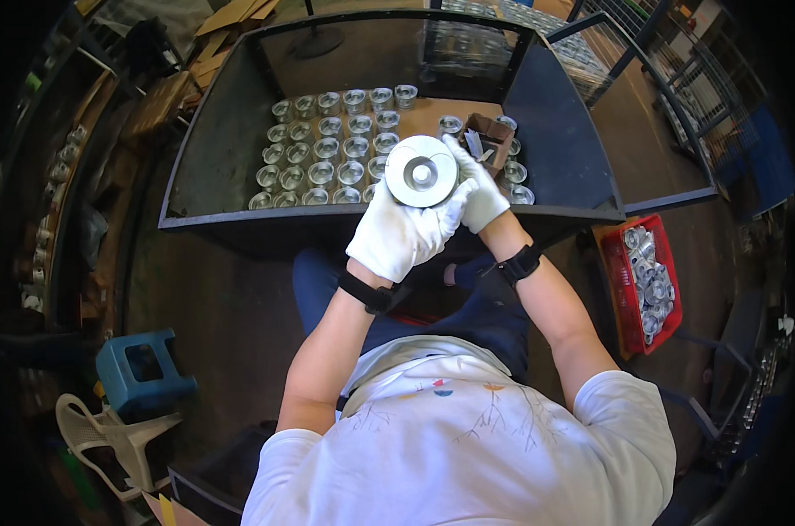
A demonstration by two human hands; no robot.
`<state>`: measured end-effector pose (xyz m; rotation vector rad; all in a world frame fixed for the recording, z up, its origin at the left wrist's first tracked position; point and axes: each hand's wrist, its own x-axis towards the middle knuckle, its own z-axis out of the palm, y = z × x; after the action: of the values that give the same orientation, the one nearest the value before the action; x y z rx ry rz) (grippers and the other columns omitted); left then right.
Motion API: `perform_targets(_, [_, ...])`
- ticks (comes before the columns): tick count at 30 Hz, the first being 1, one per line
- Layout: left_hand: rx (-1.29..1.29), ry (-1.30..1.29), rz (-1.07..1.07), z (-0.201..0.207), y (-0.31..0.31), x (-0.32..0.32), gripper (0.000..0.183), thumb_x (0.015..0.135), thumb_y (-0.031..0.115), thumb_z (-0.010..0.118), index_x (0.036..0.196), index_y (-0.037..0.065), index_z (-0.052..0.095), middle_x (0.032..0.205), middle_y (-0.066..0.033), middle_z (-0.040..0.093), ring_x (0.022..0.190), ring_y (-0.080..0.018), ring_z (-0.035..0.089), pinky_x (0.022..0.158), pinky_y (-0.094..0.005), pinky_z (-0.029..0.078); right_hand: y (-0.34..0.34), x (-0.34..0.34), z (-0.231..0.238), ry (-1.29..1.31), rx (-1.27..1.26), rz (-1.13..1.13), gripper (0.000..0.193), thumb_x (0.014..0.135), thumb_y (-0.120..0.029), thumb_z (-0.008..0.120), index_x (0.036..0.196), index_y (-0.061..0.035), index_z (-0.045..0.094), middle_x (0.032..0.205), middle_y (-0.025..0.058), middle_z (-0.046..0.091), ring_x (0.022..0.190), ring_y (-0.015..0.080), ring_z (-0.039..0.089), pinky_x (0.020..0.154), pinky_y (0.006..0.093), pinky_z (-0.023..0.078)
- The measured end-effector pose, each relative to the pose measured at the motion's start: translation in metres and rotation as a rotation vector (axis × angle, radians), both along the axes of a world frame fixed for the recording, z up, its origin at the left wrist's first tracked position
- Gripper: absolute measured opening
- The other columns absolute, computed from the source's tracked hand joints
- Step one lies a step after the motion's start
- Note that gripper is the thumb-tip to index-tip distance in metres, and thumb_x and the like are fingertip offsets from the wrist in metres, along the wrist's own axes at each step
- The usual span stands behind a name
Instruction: Inspecting and preparing metal pistons in a workshop setting.
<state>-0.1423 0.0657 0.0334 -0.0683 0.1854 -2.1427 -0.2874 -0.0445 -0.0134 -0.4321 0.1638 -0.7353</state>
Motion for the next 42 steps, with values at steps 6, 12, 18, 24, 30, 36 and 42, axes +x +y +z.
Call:
perform_targets(6, [-0.017, -0.184, 0.17, -0.011, -0.002, 0.0, 0.056, 0.102, 0.049, 0.04, 0.137, 0.005, 0.045, 0.132, -0.0168, 0.056, 0.117, -0.0343, 0.059, 0.086, -0.0514, 0.059, 0.016, -0.002, 0.055, 0.489, -0.32, -0.243, 0.037, 0.103, -0.031, 0.055, 0.129, -0.0054, 0.06, 0.121, 0.0043, 0.064, 0.11, 0.0142, 0.062, 0.099, 0.0316, 0.049])
perform_targets(12, [-0.047, -0.138, 0.184, -0.016, -0.005, 0.006, 0.057, 0.1, 0.047, 0.047, 0.141, 0.007, 0.044, 0.14, -0.0168, 0.05, 0.124, -0.0362, 0.052, 0.097, -0.0584, 0.047, 0.015, -0.007, 0.05, 0.476, -0.57, -0.209, 0.043, 0.103, -0.035, 0.054, 0.124, 0.0014, 0.062, 0.112, 0.0043, 0.068, 0.105, 0.0109, 0.06, 0.097, 0.0276, 0.045])
perform_targets(18, [-0.121, -0.669, 0.529, -0.032, -0.011, -0.001, 0.061, 0.096, 0.049, 0.055, 0.141, 0.008, 0.042, 0.137, -0.0191, 0.051, 0.113, -0.034, 0.059, 0.09, -0.0507, 0.053, 0.011, -0.006, 0.038, 0.595, -0.718, -0.31, 0.037, 0.101, -0.028, 0.059, 0.122, 0.0026, 0.064, 0.111, 0.0012, 0.068, 0.104, 0.0079, 0.057, 0.097, 0.0252, 0.043])
perform_targets(24, [-0.112, -1.016, 0.753, -0.03, -0.003, -0.011, 0.051, 0.093, 0.038, 0.063, 0.13, 0.007, 0.047, 0.128, -0.0165, 0.057, 0.111, -0.032, 0.061, 0.087, -0.0476, 0.056, 0.015, 0.001, 0.05, 0.65, -0.68, -0.294, 0.035, 0.101, -0.026, 0.06, 0.121, 0.0019, 0.065, 0.109, -0.0002, 0.068, 0.104, 0.0075, 0.057, 0.095, 0.0246, 0.043])
perform_targets(30, [-0.142, -0.517, 0.397, -0.02, -0.007, 0.017, 0.056, 0.091, 0.042, 0.064, 0.131, 0.006, 0.049, 0.118, -0.0164, 0.061, 0.099, -0.0323, 0.066, 0.071, -0.0468, 0.06, -0.009, -0.02, 0.046, 0.917, -1.279, -0.318, 0.033, 0.099, -0.032, 0.06, 0.111, -0.0036, 0.071, 0.1, 0.0068, 0.072, 0.094, 0.0169, 0.063, 0.088, 0.0296, 0.047])
perform_targets(36, [-0.107, -0.447, 0.32, -0.012, -0.007, 0.017, 0.063, 0.091, 0.052, 0.058, 0.134, 0.006, 0.049, 0.12, -0.0171, 0.062, 0.098, -0.0329, 0.066, 0.071, -0.0497, 0.06, -0.013, -0.02, 0.058, 0.944, -1.741, -0.431, 0.031, 0.092, -0.036, 0.067, 0.098, -0.0068, 0.075, 0.086, 0.0115, 0.072, 0.08, 0.0256, 0.064, 0.071, 0.0355, 0.048])
perform_targets(42, [-0.152, -0.538, 0.324, -0.028, -0.011, 0.019, 0.058, 0.091, 0.046, 0.064, 0.134, 0.01, 0.05, 0.126, -0.0151, 0.059, 0.108, -0.0321, 0.064, 0.077, -0.0519, 0.059, -0.009, -0.009, 0.061, 0.922, -1.246, -0.264, 0.032, 0.094, -0.031, 0.067, 0.101, -0.0015, 0.075, 0.091, 0.0119, 0.075, 0.082, 0.0186, 0.066, 0.074, 0.0303, 0.049])
